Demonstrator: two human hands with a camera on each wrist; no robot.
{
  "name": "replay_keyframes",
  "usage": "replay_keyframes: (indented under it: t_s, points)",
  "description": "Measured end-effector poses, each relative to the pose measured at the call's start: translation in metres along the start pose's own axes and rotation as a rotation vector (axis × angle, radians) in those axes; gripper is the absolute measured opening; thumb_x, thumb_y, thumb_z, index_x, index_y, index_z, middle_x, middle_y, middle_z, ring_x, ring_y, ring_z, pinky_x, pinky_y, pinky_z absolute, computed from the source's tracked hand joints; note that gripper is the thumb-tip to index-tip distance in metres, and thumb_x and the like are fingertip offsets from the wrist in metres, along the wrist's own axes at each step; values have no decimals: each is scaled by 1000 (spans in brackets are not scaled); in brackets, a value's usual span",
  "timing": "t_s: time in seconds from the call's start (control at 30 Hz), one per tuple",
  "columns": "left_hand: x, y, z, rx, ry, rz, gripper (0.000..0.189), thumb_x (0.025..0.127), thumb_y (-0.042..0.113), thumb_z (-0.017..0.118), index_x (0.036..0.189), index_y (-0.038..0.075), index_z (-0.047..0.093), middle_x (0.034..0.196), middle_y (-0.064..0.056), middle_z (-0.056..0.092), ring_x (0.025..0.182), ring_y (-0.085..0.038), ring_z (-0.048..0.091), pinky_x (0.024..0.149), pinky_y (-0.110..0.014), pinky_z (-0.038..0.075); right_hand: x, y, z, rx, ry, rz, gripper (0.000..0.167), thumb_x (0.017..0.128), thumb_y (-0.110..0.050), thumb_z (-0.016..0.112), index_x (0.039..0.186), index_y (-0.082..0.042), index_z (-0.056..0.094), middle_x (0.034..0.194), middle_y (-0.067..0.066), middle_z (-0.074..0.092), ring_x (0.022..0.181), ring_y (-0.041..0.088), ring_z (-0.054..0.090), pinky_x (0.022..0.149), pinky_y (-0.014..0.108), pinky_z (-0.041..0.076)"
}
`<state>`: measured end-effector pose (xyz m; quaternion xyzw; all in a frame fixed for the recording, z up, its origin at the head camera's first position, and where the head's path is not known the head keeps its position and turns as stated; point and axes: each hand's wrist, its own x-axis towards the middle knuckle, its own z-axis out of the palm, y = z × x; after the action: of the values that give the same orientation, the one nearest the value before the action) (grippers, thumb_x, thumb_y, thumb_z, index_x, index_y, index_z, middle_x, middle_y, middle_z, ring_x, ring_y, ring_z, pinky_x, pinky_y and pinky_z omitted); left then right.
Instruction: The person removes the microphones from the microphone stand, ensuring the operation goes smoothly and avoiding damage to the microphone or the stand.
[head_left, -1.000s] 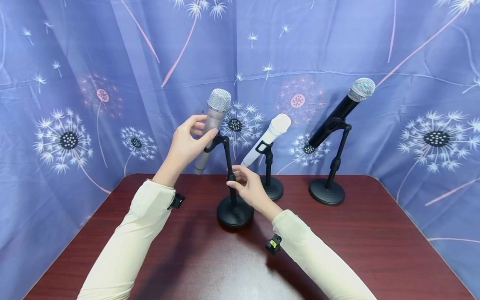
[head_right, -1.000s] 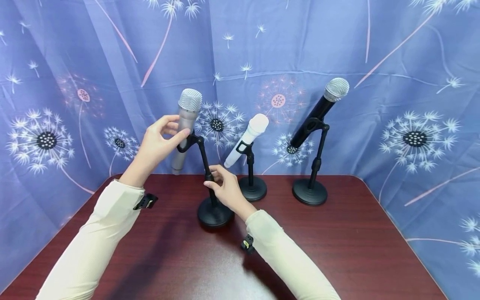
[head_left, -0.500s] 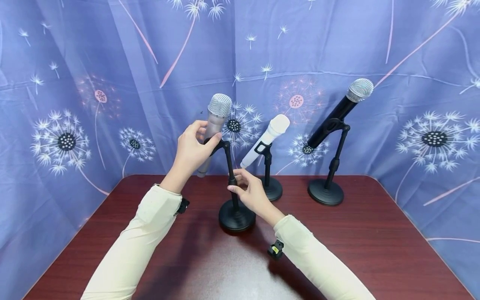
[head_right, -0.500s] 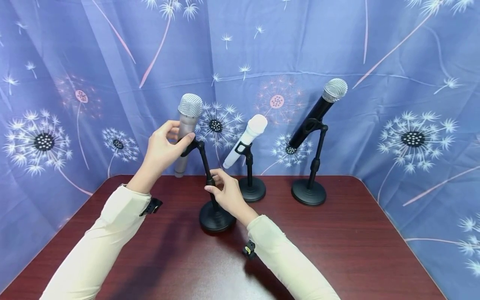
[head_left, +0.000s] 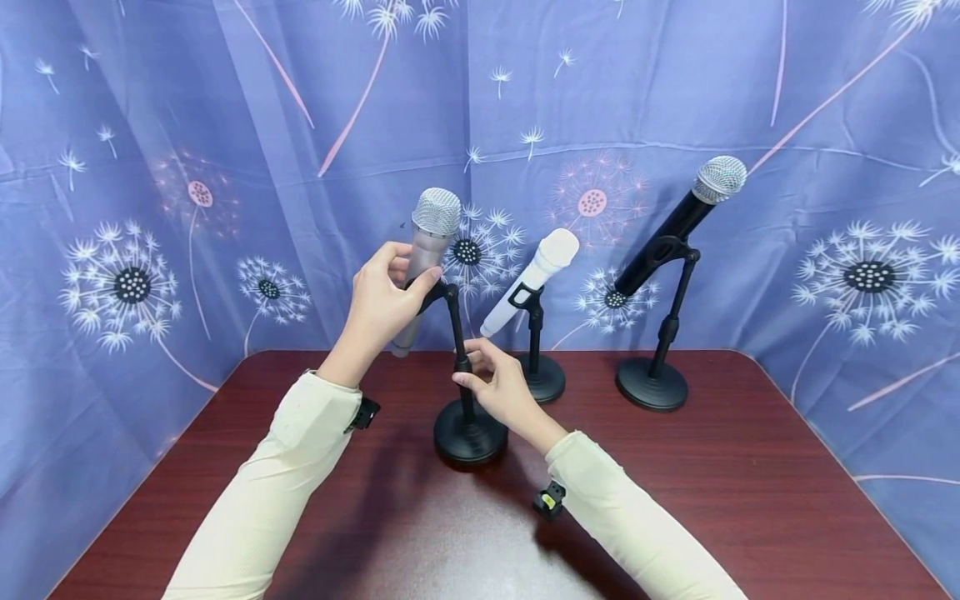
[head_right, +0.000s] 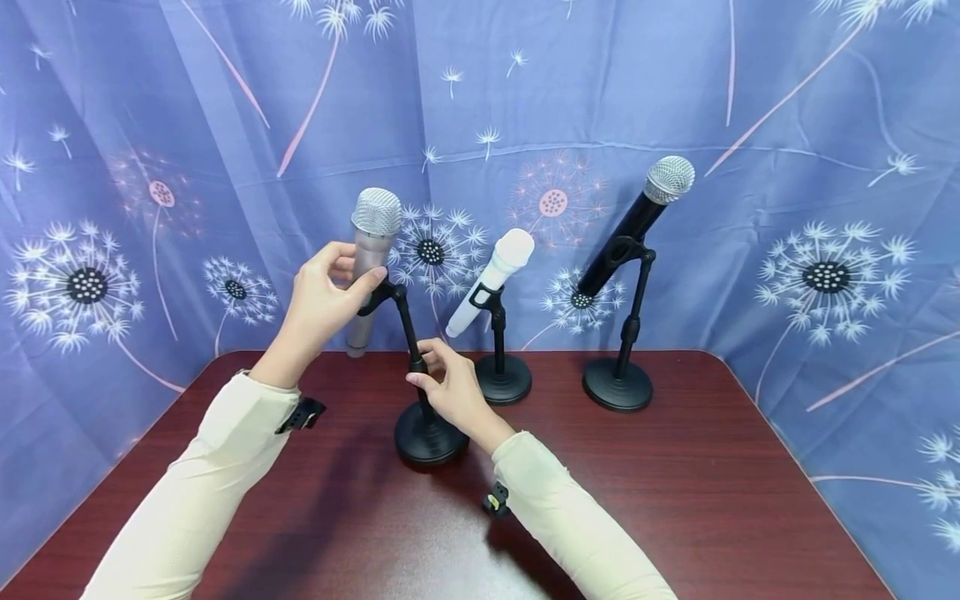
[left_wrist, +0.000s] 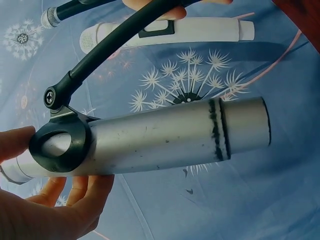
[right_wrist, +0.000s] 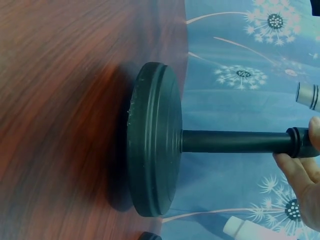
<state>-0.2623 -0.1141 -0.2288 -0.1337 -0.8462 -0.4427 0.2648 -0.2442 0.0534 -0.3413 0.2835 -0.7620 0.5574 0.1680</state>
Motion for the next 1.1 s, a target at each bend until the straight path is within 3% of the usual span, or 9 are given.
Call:
replay_keyframes:
  t_s: [0.3,0.87,1.1]
  points:
    - [0,0,-1,-10,0,-7,39,86,25,71,117,3,60,101,-18,66,91,-29,62,79,-45,48,0,-2,0,10,-10,7,29,83,8,68,111,10,58,91,26,66,87,38,65,78,51,51]
    - [-1,1,-4,-52,-24,-21,39,87,27,70,116,4,57,98,-16,64,89,-27,63,76,-43,49,1,-4,-2,-8,-33,39,30,84,6,68,112,9,57,94,26,66,87,38,65,76,48,50]
    - [-1,1,-4,-59,-32,-29,39,87,27,70,116,4,57,96,-14,64,87,-25,63,75,-40,48,4,33,5,-7,-22,33,34,84,1,70,116,3,58,94,21,67,87,34,66,76,48,50]
